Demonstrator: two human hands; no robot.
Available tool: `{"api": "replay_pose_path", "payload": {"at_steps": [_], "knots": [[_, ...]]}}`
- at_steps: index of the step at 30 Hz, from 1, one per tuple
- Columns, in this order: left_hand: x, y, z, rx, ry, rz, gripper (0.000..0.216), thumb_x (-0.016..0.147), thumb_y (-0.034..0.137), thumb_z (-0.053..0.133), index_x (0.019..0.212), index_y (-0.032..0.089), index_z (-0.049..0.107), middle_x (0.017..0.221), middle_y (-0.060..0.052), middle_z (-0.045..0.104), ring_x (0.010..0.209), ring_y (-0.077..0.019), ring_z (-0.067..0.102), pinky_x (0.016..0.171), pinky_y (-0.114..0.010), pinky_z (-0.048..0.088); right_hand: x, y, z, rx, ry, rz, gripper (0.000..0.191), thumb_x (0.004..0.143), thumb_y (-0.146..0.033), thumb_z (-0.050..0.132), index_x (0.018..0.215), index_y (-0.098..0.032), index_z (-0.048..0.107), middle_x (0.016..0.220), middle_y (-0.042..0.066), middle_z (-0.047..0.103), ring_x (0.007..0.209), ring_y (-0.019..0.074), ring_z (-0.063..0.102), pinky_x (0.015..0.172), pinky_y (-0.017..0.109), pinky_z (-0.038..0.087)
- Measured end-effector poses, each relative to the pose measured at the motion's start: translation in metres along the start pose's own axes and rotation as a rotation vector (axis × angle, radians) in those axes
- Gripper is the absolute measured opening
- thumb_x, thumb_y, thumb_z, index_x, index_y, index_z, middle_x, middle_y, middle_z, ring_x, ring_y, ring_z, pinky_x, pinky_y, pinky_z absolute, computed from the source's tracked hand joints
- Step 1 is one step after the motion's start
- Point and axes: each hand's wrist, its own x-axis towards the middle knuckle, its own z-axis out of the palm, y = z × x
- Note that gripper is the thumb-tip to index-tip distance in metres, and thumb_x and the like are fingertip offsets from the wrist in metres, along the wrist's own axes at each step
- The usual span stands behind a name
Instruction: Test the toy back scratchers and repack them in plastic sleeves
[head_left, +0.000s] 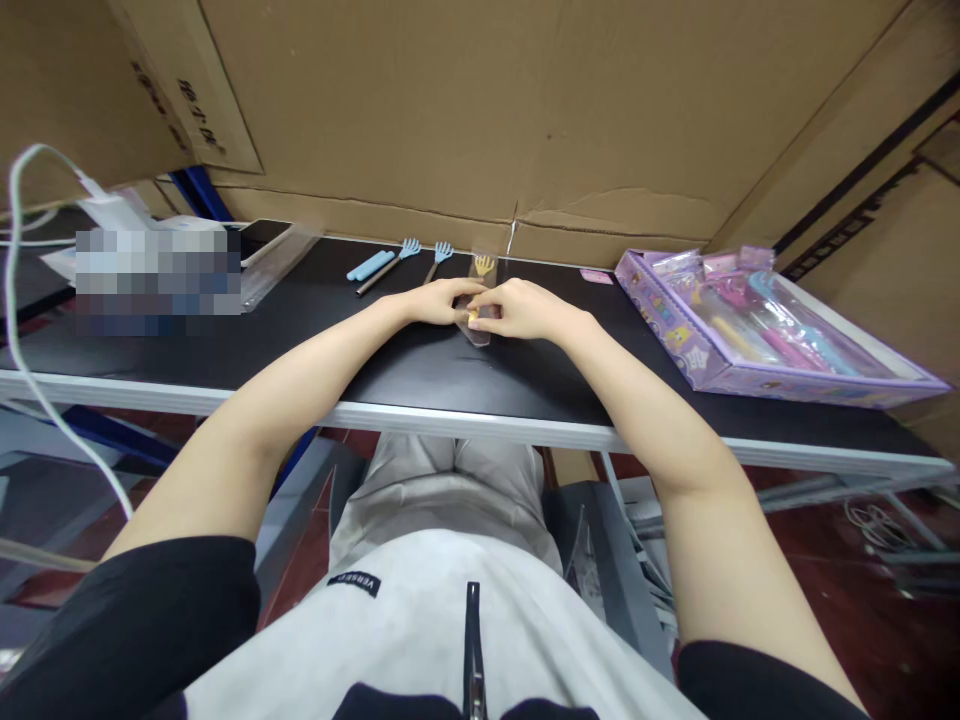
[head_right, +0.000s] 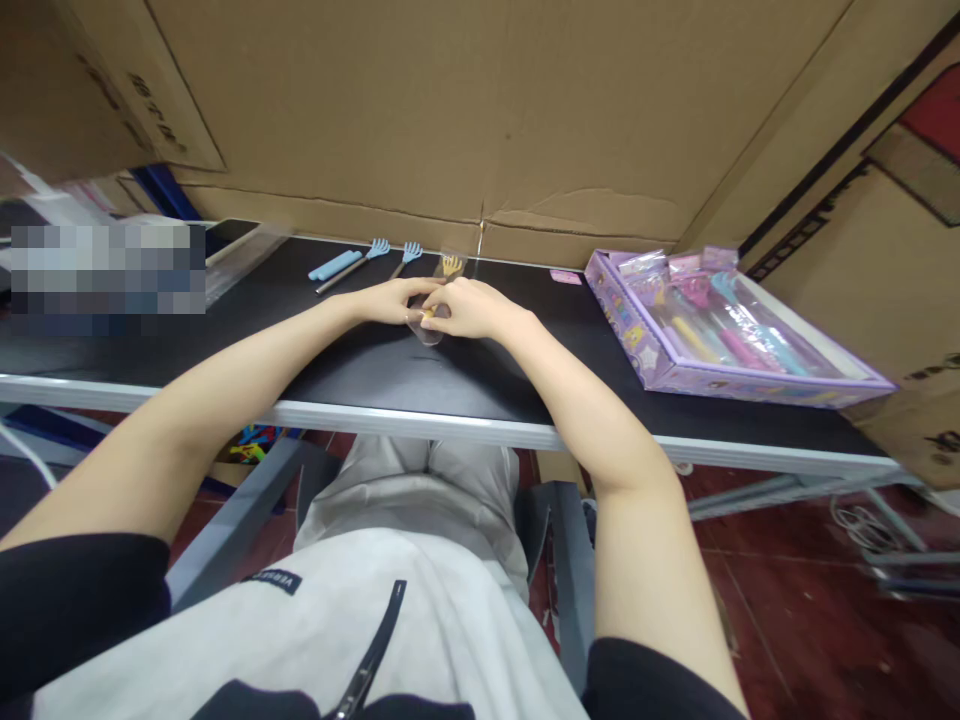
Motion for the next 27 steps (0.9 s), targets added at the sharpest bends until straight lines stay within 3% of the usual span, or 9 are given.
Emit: {"api": "replay_pose_path", "payload": {"at_steps": [8, 15, 27], "knots": [[-0.008, 0.009, -0.013, -0.049, -0.146, -0.14, 0.072, 0.098, 0.043, 0.064, 0.168, 0.03, 0.055, 0.18, -0.002, 0.044, 0.169, -0.031, 0.037, 0.138, -0.041, 0.027, 0.001, -0.004, 0.002, -0.051, -0.034, 0.019, 0.036, 0.104, -0.034, 0.066, 0.13, -0.018, 0.085, 0.102, 0.01, 0.084, 0.085, 0.0203, 0.072, 0.079, 0.03, 0.043], [-0.004, -0.001, -0.009, -0.083, -0.082, -0.191, 0.064, 0.102, 0.029, 0.051, 0.164, 0.027, 0.062, 0.173, -0.001, 0.055, 0.167, -0.0264, 0.042, 0.138, -0.04, 0.027, 0.007, 0.001, 0.01, -0.058, -0.035, 0.007, 0.038, 0.106, -0.036, 0.066, 0.132, -0.016, 0.084, 0.106, 0.011, 0.084, 0.089, 0.0211, 0.073, 0.079, 0.03, 0.044], [-0.011, 0.016, -0.013, -0.048, 0.009, -0.233, 0.051, 0.105, 0.032, 0.053, 0.149, 0.021, 0.076, 0.166, -0.004, 0.063, 0.154, -0.0266, 0.059, 0.132, -0.035, 0.04, 0.005, 0.02, 0.009, -0.097, 0.022, 0.04, 0.037, 0.109, -0.03, 0.058, 0.13, -0.014, 0.084, 0.115, 0.015, 0.084, 0.097, 0.0247, 0.076, 0.085, 0.032, 0.049]]}}
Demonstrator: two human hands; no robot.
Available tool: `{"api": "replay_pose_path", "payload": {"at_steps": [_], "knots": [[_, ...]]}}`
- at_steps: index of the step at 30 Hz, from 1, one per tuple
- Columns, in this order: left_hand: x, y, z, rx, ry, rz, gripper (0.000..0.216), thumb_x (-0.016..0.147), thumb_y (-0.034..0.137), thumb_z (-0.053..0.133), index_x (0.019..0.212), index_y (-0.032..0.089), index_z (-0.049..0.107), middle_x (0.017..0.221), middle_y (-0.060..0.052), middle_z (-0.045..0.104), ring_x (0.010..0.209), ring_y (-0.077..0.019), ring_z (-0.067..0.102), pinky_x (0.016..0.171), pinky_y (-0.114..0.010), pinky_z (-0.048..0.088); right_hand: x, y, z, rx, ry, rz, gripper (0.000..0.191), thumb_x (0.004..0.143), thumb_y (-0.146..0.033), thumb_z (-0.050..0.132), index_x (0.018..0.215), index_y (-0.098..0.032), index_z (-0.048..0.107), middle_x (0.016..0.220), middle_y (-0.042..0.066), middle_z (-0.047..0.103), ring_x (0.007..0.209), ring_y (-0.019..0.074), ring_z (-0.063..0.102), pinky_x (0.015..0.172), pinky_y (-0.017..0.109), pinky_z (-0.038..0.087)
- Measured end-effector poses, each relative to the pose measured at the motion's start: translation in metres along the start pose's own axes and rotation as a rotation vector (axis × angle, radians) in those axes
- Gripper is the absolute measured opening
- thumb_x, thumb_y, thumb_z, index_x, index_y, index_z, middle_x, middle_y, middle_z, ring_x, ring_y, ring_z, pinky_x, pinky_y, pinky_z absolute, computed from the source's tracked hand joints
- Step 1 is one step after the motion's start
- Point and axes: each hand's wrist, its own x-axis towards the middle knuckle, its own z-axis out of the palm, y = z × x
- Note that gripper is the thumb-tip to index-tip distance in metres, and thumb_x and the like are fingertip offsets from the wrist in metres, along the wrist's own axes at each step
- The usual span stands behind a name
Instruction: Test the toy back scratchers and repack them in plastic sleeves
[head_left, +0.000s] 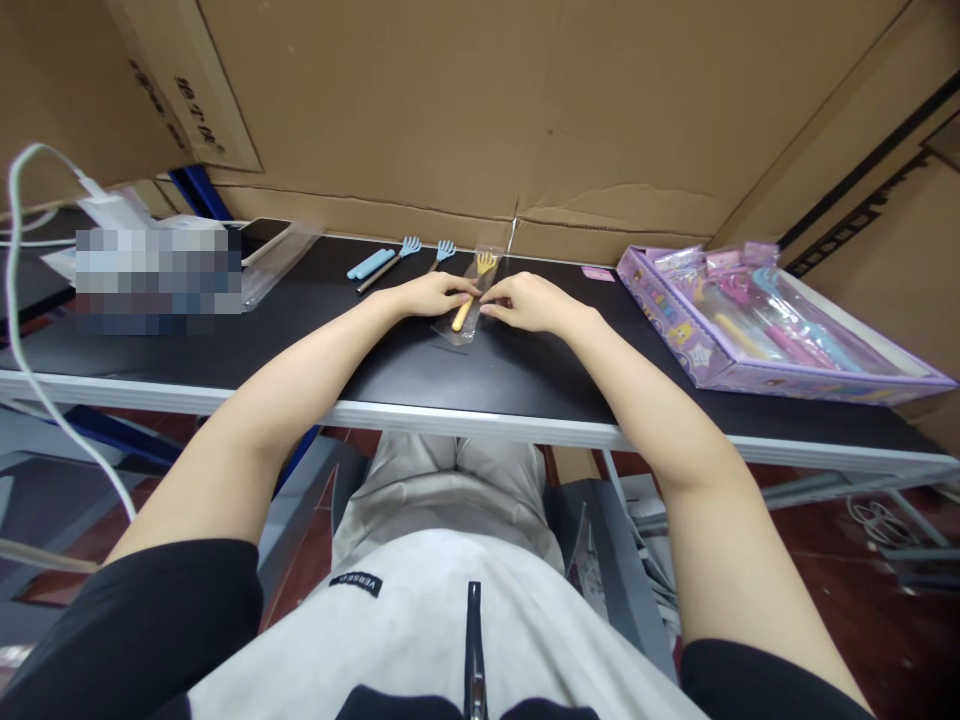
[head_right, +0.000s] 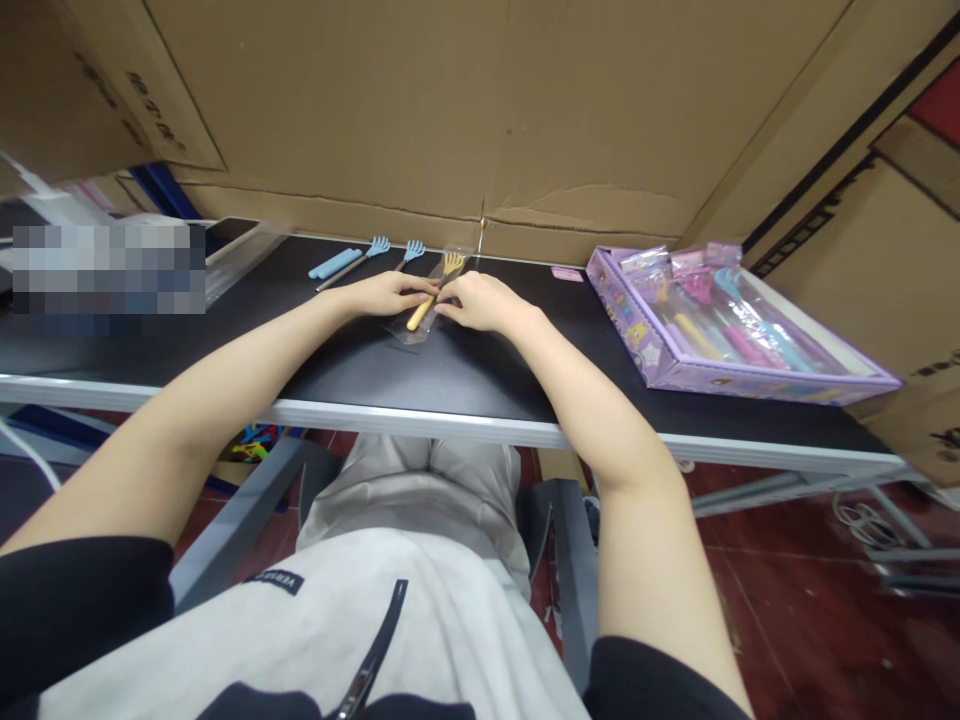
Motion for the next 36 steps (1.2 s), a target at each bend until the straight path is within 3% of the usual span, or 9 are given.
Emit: {"api": "replay_pose_path", "payload": {"at_steps": [9, 15, 21, 29, 36], "knots": [[0.004, -0.011, 0.001, 0.063, 0.102, 0.074, 0.039, 0.099, 0.03, 0.06, 0.126, 0.019, 0.087, 0.146, -0.009, 0.078, 0.137, -0.0296, 0.072, 0.124, -0.04, 0.051, 0.001, 0.011, 0.004, -0.026, -0.018, 0.065, 0.032, 0.109, -0.027, 0.059, 0.12, -0.015, 0.087, 0.113, 0.014, 0.085, 0.101, 0.0259, 0.077, 0.089, 0.033, 0.052], [0.004, -0.016, -0.004, 0.181, 0.094, -0.019, 0.048, 0.104, 0.028, 0.052, 0.145, 0.019, 0.077, 0.152, -0.008, 0.074, 0.142, -0.0264, 0.069, 0.125, -0.034, 0.049, 0.0, 0.01, 0.002, -0.015, -0.044, 0.095, 0.034, 0.109, -0.026, 0.059, 0.125, -0.016, 0.086, 0.12, 0.014, 0.085, 0.108, 0.0269, 0.078, 0.095, 0.034, 0.054], [-0.004, -0.015, -0.014, 0.263, -0.005, -0.154, 0.059, 0.109, 0.03, 0.044, 0.165, 0.02, 0.06, 0.164, -0.008, 0.065, 0.147, -0.025, 0.064, 0.125, -0.029, 0.045, 0.0, 0.008, -0.001, -0.01, -0.056, 0.108, 0.035, 0.108, -0.025, 0.059, 0.128, -0.014, 0.086, 0.124, 0.015, 0.084, 0.111, 0.0271, 0.079, 0.098, 0.034, 0.054], [-0.006, -0.026, -0.017, 0.284, 0.044, -0.177, 0.062, 0.106, 0.041, 0.046, 0.159, 0.016, 0.066, 0.162, -0.011, 0.066, 0.147, -0.0289, 0.064, 0.126, -0.03, 0.045, 0.0, 0.009, -0.001, 0.001, -0.05, 0.106, 0.034, 0.107, -0.026, 0.061, 0.127, -0.016, 0.086, 0.121, 0.014, 0.085, 0.11, 0.0264, 0.079, 0.099, 0.035, 0.054], [-0.005, -0.039, -0.021, 0.333, 0.006, -0.274, 0.073, 0.105, 0.058, 0.045, 0.165, 0.018, 0.058, 0.162, -0.011, 0.066, 0.143, -0.0309, 0.066, 0.12, -0.033, 0.049, -0.001, 0.007, -0.002, -0.017, -0.066, 0.108, 0.035, 0.108, -0.025, 0.058, 0.128, -0.014, 0.085, 0.125, 0.015, 0.084, 0.112, 0.0267, 0.079, 0.097, 0.034, 0.055]]}}
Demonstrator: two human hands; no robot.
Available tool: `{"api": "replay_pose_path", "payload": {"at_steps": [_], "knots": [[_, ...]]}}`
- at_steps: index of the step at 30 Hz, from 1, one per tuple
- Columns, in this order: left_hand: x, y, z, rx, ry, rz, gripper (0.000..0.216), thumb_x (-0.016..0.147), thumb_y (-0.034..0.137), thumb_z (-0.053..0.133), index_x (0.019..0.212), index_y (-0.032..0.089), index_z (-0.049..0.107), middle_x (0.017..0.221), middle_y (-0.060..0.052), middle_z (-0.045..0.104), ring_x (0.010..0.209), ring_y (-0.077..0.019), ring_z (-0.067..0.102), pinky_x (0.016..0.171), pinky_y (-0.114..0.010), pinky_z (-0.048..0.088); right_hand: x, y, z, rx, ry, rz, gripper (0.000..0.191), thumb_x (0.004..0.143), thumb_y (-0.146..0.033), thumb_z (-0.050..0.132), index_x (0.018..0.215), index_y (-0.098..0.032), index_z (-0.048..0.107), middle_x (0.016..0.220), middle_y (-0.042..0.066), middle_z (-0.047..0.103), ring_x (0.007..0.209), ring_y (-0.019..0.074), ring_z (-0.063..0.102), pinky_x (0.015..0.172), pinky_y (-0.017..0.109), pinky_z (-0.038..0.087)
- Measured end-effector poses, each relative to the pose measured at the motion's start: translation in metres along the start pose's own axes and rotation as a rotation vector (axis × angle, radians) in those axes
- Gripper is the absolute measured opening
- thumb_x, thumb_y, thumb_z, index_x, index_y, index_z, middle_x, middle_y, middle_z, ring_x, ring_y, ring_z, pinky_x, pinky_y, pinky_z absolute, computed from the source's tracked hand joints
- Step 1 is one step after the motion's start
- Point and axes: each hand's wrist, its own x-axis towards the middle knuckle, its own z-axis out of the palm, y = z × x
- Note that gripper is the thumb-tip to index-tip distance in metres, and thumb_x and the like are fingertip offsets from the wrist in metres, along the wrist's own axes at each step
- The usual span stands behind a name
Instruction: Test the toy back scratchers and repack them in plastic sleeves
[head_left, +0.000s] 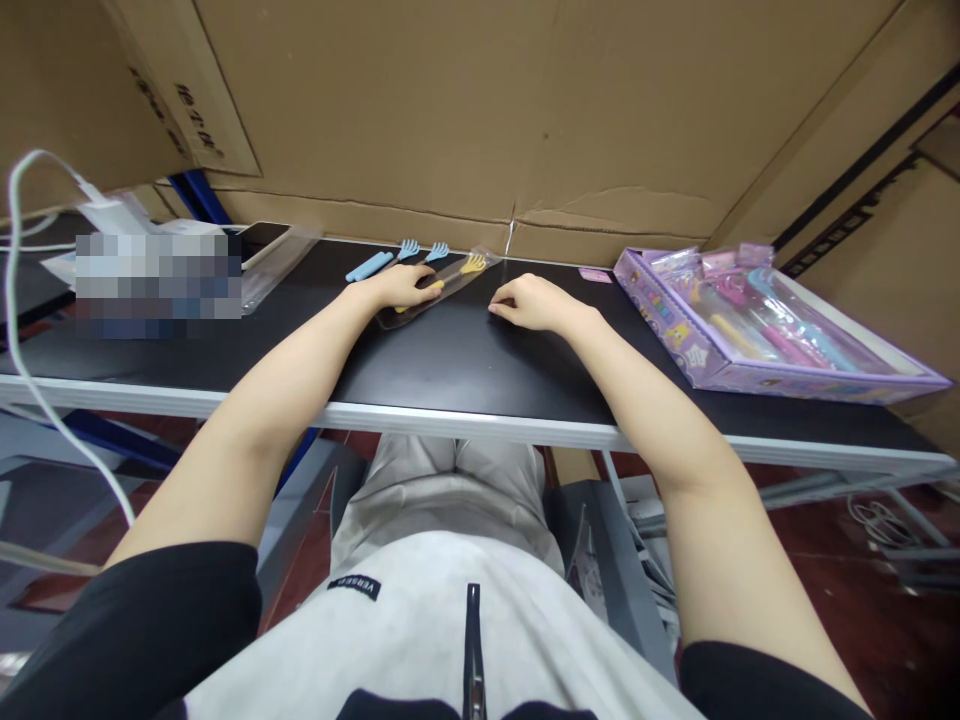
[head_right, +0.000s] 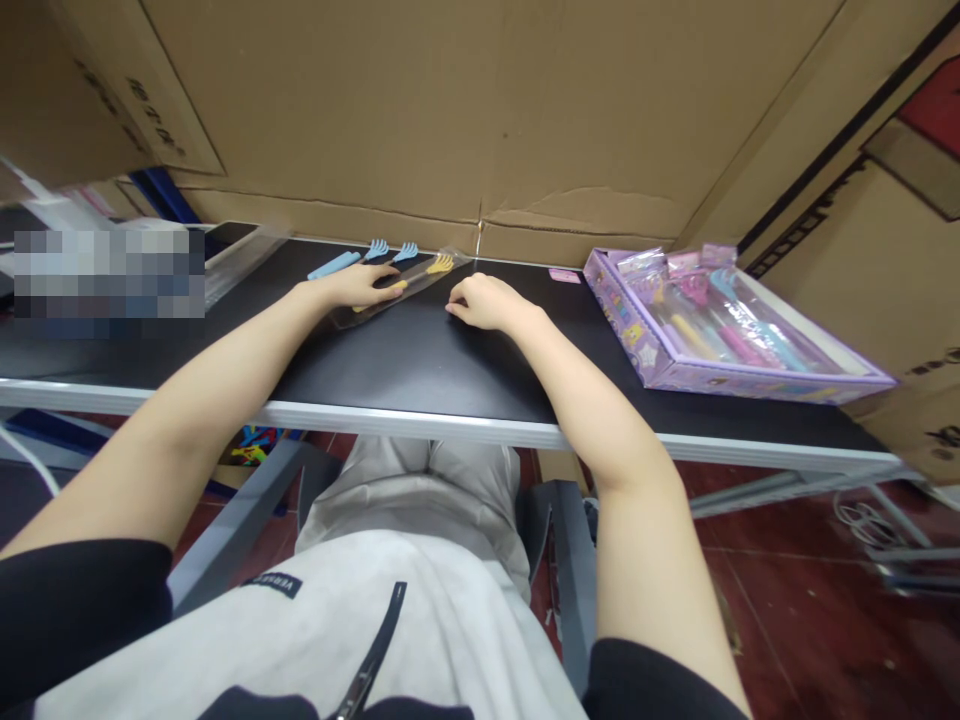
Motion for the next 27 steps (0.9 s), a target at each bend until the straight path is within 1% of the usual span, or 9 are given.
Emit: {"api": "replay_pose_path", "payload": {"at_steps": [5, 8, 11, 14, 18, 20, 23, 25, 27], "knots": [[-0.003, -0.001, -0.004, 0.03, -0.029, -0.081, 0.079, 0.104, 0.061, 0.045, 0.168, 0.015, 0.054, 0.165, -0.013, 0.063, 0.146, -0.033, 0.064, 0.122, -0.034, 0.048, 0.001, 0.001, 0.001, 0.005, 0.005, 0.006, 0.035, 0.108, -0.025, 0.059, 0.129, -0.015, 0.085, 0.124, 0.014, 0.084, 0.112, 0.0264, 0.079, 0.098, 0.034, 0.055], [-0.005, -0.003, -0.007, 0.033, -0.033, -0.115, 0.08, 0.104, 0.062, 0.046, 0.168, 0.014, 0.054, 0.166, -0.014, 0.062, 0.149, -0.0341, 0.061, 0.123, -0.036, 0.047, 0.001, 0.002, 0.001, 0.013, 0.009, 0.005, 0.035, 0.108, -0.026, 0.059, 0.128, -0.016, 0.086, 0.124, 0.013, 0.085, 0.111, 0.0265, 0.079, 0.099, 0.034, 0.055], [-0.006, -0.005, -0.007, 0.015, -0.002, -0.068, 0.073, 0.103, 0.058, 0.047, 0.162, 0.017, 0.063, 0.162, -0.011, 0.066, 0.148, -0.0327, 0.062, 0.123, -0.034, 0.047, 0.0, 0.001, 0.0, 0.005, 0.008, 0.001, 0.036, 0.108, -0.025, 0.058, 0.129, -0.016, 0.085, 0.125, 0.014, 0.084, 0.112, 0.0269, 0.079, 0.098, 0.035, 0.056], [-0.005, -0.006, -0.007, -0.008, 0.028, -0.003, 0.064, 0.101, 0.053, 0.049, 0.152, 0.022, 0.072, 0.153, -0.007, 0.073, 0.141, -0.029, 0.068, 0.119, -0.029, 0.049, 0.0, 0.001, 0.0, -0.001, 0.005, -0.001, 0.036, 0.108, -0.025, 0.058, 0.128, -0.015, 0.085, 0.124, 0.014, 0.084, 0.111, 0.0268, 0.079, 0.097, 0.035, 0.056], [-0.004, -0.002, -0.007, -0.007, 0.041, 0.06, 0.058, 0.097, 0.047, 0.051, 0.143, 0.024, 0.078, 0.145, -0.006, 0.078, 0.131, -0.0268, 0.073, 0.114, -0.029, 0.053, 0.002, 0.006, 0.002, 0.007, 0.03, 0.006, 0.033, 0.108, -0.027, 0.061, 0.126, -0.016, 0.086, 0.121, 0.014, 0.085, 0.108, 0.0262, 0.079, 0.096, 0.034, 0.056], [-0.004, 0.001, -0.007, -0.01, 0.034, 0.098, 0.057, 0.097, 0.047, 0.052, 0.142, 0.024, 0.079, 0.145, -0.006, 0.078, 0.13, -0.0261, 0.073, 0.114, -0.03, 0.053, 0.003, 0.012, 0.004, -0.001, 0.043, 0.024, 0.033, 0.107, -0.028, 0.061, 0.125, -0.017, 0.086, 0.118, 0.014, 0.085, 0.109, 0.0264, 0.079, 0.097, 0.034, 0.057], [-0.005, 0.004, -0.008, -0.027, 0.018, 0.146, 0.058, 0.095, 0.046, 0.053, 0.141, 0.021, 0.08, 0.149, -0.008, 0.076, 0.134, -0.0266, 0.071, 0.117, -0.03, 0.051, 0.005, 0.028, 0.006, 0.003, 0.079, 0.089, 0.034, 0.107, -0.029, 0.06, 0.124, -0.016, 0.087, 0.118, 0.015, 0.085, 0.111, 0.029, 0.079, 0.1, 0.038, 0.059], [-0.005, 0.006, -0.009, -0.039, 0.011, 0.166, 0.058, 0.095, 0.044, 0.054, 0.139, 0.018, 0.08, 0.149, -0.011, 0.075, 0.136, -0.0278, 0.07, 0.118, -0.03, 0.051, 0.004, 0.044, 0.006, 0.017, 0.124, 0.165, 0.035, 0.106, -0.029, 0.061, 0.124, -0.016, 0.087, 0.12, 0.017, 0.084, 0.114, 0.0325, 0.079, 0.104, 0.043, 0.06], [-0.005, 0.008, -0.009, -0.034, 0.009, 0.17, 0.056, 0.097, 0.044, 0.052, 0.137, 0.017, 0.081, 0.148, -0.012, 0.076, 0.135, -0.0281, 0.071, 0.118, -0.031, 0.051, 0.002, 0.063, 0.004, 0.031, 0.177, 0.275, 0.036, 0.104, -0.028, 0.061, 0.126, -0.015, 0.086, 0.122, 0.018, 0.083, 0.12, 0.0361, 0.077, 0.109, 0.048, 0.059]]}}
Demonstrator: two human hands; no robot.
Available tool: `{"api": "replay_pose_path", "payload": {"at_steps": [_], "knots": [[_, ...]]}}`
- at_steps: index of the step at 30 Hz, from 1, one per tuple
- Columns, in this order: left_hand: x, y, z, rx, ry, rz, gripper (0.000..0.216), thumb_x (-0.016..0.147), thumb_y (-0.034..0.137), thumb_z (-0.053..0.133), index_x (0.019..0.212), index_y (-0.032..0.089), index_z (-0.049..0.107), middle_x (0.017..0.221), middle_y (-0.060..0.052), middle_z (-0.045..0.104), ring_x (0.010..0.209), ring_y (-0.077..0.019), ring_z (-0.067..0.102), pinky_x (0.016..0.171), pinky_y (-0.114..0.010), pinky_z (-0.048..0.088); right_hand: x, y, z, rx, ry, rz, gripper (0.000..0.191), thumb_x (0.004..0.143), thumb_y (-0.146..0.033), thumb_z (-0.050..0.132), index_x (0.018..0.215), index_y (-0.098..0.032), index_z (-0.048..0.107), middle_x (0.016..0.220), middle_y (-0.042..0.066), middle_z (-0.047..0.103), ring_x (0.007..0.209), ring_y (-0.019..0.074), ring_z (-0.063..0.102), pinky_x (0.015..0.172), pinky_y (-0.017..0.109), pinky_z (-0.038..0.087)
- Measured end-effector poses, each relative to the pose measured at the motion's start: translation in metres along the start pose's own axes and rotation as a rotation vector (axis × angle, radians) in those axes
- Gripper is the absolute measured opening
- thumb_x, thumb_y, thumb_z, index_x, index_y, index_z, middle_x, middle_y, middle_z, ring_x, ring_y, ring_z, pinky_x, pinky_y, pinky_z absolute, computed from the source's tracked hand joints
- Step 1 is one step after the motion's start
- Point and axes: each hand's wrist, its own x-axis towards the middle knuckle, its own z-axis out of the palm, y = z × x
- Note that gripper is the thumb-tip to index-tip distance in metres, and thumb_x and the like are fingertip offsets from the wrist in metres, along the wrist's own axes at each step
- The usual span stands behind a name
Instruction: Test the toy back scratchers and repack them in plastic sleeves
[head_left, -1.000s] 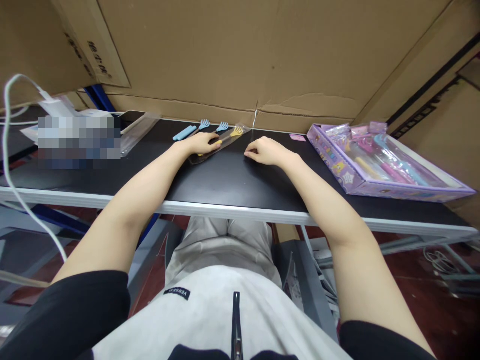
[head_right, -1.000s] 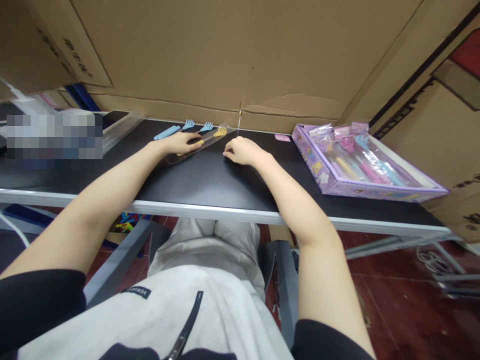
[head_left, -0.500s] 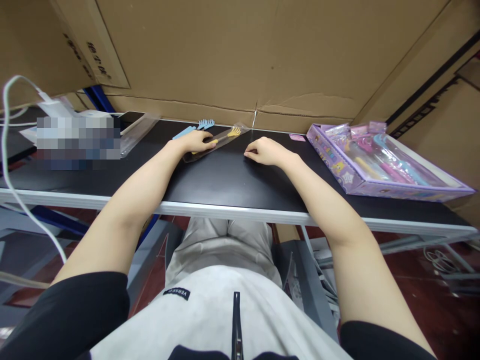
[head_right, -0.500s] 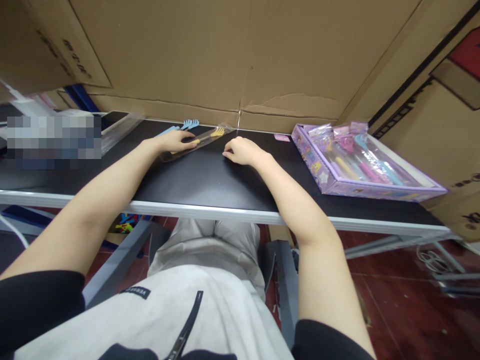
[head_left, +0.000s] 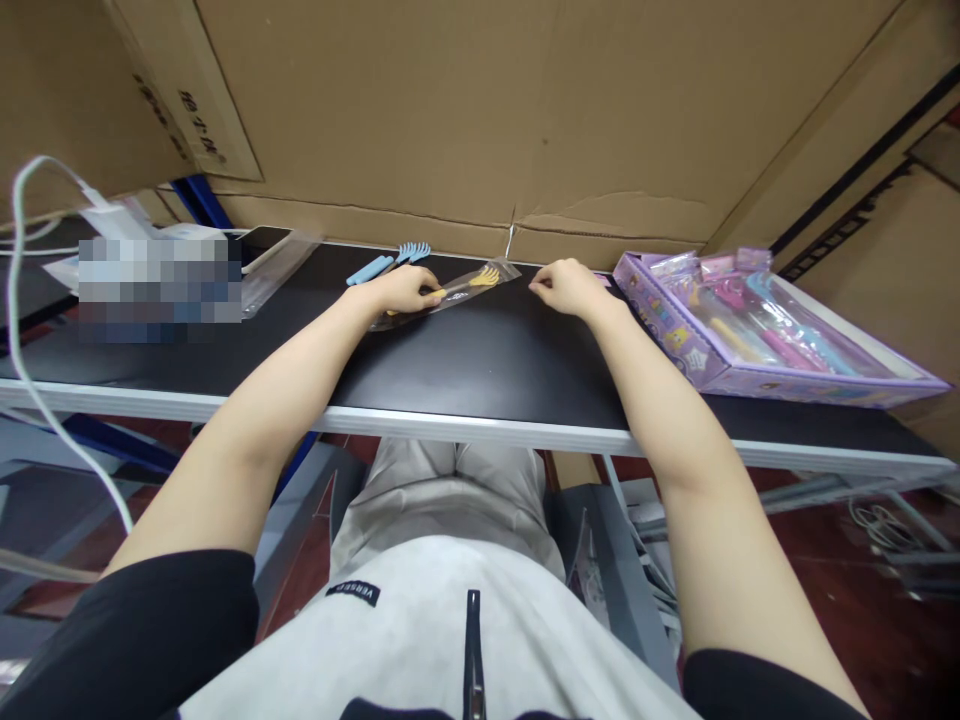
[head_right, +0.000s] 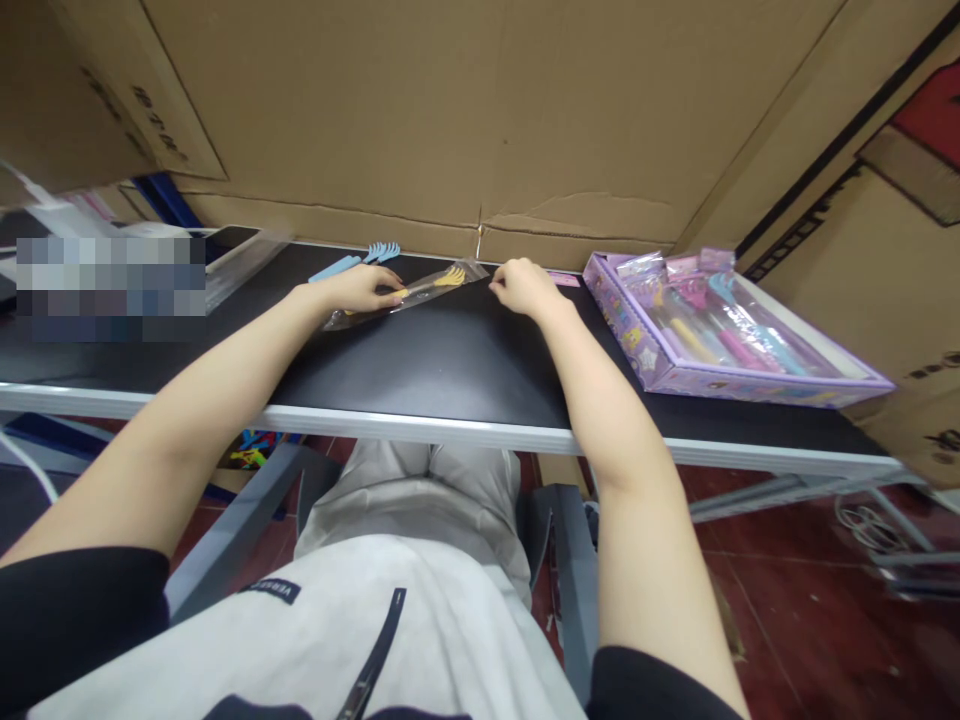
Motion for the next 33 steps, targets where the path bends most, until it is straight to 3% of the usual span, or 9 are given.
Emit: {"api": "replay_pose_path", "payload": {"at_steps": [6, 10, 14, 18, 21, 26, 33], "knots": [[0.0, 0.005, 0.0, 0.038, 0.013, -0.026, 0.049, 0.098, 0.043, 0.052, 0.127, 0.019, 0.084, 0.143, -0.011, 0.079, 0.132, -0.0277, 0.072, 0.118, -0.031, 0.051, 0.007, 0.066, -0.01, 0.077, 0.133, 0.405, 0.046, 0.1, -0.009, 0.053, 0.138, -0.002, 0.078, 0.14, 0.027, 0.075, 0.14, 0.0347, 0.069, 0.123, 0.044, 0.051], [-0.001, 0.006, -0.001, 0.007, 0.03, -0.066, 0.041, 0.096, 0.045, 0.06, 0.117, 0.023, 0.087, 0.132, -0.009, 0.084, 0.128, -0.0282, 0.074, 0.116, -0.03, 0.052, 0.015, 0.101, -0.006, 0.12, 0.1, 0.53, 0.053, 0.097, -0.005, 0.051, 0.143, -0.001, 0.075, 0.148, 0.028, 0.071, 0.145, 0.0329, 0.066, 0.126, 0.044, 0.049], [-0.004, 0.007, -0.006, 0.012, -0.003, -0.092, 0.037, 0.095, 0.038, 0.061, 0.117, 0.022, 0.086, 0.134, -0.009, 0.083, 0.13, -0.0285, 0.073, 0.117, -0.031, 0.052, 0.025, 0.12, 0.004, 0.073, -0.022, 0.547, 0.05, 0.095, -0.003, 0.061, 0.142, -0.008, 0.078, 0.147, 0.027, 0.072, 0.141, 0.0329, 0.07, 0.123, 0.044, 0.052], [-0.008, 0.006, -0.01, 0.038, -0.048, -0.092, 0.037, 0.093, 0.034, 0.06, 0.117, 0.024, 0.086, 0.135, -0.007, 0.082, 0.131, -0.028, 0.073, 0.115, -0.031, 0.053, 0.035, 0.124, 0.011, 0.038, -0.052, 0.516, 0.04, 0.101, -0.012, 0.069, 0.139, -0.009, 0.08, 0.146, 0.027, 0.072, 0.139, 0.0349, 0.072, 0.12, 0.045, 0.054], [-0.01, 0.006, -0.012, 0.042, -0.052, -0.093, 0.038, 0.092, 0.034, 0.06, 0.119, 0.026, 0.086, 0.129, -0.007, 0.084, 0.123, -0.0283, 0.074, 0.112, -0.033, 0.055, 0.044, 0.125, 0.015, 0.035, -0.065, 0.514, 0.044, 0.101, -0.018, 0.074, 0.144, -0.008, 0.077, 0.145, 0.027, 0.073, 0.138, 0.0345, 0.072, 0.119, 0.044, 0.054], [-0.013, 0.011, -0.015, 0.05, -0.068, -0.094, 0.041, 0.094, 0.033, 0.056, 0.121, 0.021, 0.084, 0.129, -0.01, 0.083, 0.116, -0.0287, 0.075, 0.108, -0.034, 0.057, 0.056, 0.135, 0.02, 0.031, -0.107, 0.514, 0.055, 0.103, -0.046, 0.078, 0.142, -0.007, 0.077, 0.141, 0.028, 0.074, 0.136, 0.0341, 0.072, 0.118, 0.044, 0.053], [-0.015, 0.017, -0.019, 0.059, -0.104, -0.132, 0.042, 0.096, 0.032, 0.056, 0.127, 0.02, 0.083, 0.132, -0.011, 0.082, 0.119, -0.0283, 0.073, 0.106, -0.033, 0.055, 0.059, 0.138, 0.019, 0.014, -0.154, 0.493, 0.037, 0.104, -0.032, 0.074, 0.135, -0.012, 0.079, 0.141, 0.021, 0.077, 0.133, 0.0341, 0.073, 0.116, 0.045, 0.055]]}}
